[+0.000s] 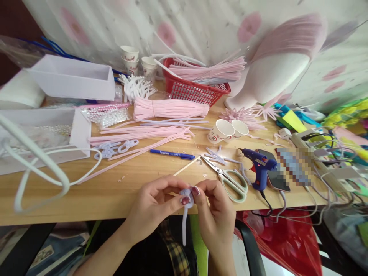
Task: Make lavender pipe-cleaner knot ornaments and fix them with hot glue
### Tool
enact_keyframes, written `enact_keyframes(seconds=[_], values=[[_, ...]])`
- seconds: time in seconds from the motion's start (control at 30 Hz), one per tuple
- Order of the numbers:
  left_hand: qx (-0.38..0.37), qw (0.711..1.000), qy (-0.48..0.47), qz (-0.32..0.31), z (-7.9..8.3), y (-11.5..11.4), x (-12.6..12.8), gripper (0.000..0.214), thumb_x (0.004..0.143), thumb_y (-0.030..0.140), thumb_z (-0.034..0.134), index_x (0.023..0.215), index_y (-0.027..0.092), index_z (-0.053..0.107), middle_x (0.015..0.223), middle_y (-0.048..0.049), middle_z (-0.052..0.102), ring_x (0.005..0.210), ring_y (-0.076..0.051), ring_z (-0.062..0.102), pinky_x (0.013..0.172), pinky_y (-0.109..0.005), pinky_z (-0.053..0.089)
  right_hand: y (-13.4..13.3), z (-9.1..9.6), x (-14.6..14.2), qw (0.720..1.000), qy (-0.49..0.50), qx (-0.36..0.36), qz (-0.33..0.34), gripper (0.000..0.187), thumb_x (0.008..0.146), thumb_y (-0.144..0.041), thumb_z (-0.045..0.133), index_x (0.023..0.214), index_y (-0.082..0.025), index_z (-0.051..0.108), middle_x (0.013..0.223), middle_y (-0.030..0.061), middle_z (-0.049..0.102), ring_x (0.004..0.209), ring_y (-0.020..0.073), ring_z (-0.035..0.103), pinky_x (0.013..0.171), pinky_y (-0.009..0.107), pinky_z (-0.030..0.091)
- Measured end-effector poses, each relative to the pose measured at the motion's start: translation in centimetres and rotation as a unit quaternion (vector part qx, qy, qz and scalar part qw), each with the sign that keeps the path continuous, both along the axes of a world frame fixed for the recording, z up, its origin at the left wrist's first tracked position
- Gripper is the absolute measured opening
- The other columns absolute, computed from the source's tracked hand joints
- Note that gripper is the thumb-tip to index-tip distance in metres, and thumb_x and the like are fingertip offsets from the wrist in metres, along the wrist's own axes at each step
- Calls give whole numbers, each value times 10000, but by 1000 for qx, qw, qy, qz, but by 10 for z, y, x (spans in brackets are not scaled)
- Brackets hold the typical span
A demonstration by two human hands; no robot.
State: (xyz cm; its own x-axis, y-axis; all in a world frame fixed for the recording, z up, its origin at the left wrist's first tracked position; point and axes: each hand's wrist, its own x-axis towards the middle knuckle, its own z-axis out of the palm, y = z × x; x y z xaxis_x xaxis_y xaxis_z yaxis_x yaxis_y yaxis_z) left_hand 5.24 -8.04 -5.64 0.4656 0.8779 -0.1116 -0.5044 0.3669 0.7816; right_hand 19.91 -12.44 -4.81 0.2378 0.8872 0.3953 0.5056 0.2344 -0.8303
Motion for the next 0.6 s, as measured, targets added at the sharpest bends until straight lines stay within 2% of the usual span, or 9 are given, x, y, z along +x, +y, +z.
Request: enact_keyframes(seconds=[0.1, 0.2, 0.3, 0.4, 0.6], values=[[60, 998, 12, -13, 2, -1, -3, 164, 798, 228, 859, 958, 253, 832, 907, -4, 720, 830, -113, 692, 731, -147, 584, -4, 0, -2, 999, 31, -21, 6, 160, 990, -167, 575, 843, -230, 575, 703, -48, 597, 588, 97, 580, 540, 182, 461], [104, 994, 31, -15, 2, -4, -3, 290, 787, 187, 862, 1055, 286, 811, 984, -5, 702, 893, -128, 683, 781, -163, 584, -5, 1, -8, 999, 33, -4, -19, 154, 981, -145, 577, 852, -230, 566, 696, -50, 599, 576, 95, 581, 537, 180, 461], [94, 994, 47, 8, 2, -7, -2, 254, 814, 187, 841, 1040, 292, 796, 965, 7, 708, 876, -116, 665, 805, -166, 568, -4, 1, -12, 999, 10, 29, -44, 166, 959, -105, 581, 850, -229, 558, 696, -51, 599, 584, 94, 581, 563, 178, 472], [85, 994, 62, 20, 3, -9, -2, 150, 854, 218, 807, 995, 267, 788, 922, 13, 697, 845, -105, 636, 784, -156, 552, -4, 1, -14, 998, -11, 42, -39, 177, 945, -93, 584, 833, -226, 554, 687, -50, 588, 577, 96, 571, 566, 179, 475], [37, 999, 34, -12, 6, -6, -7, 168, 835, 226, 830, 997, 261, 801, 930, 15, 735, 862, -103, 663, 782, -140, 561, -8, -4, -12, 999, 2, 32, -34, 172, 955, -101, 587, 844, -231, 560, 696, -52, 608, 587, 95, 582, 578, 175, 482]])
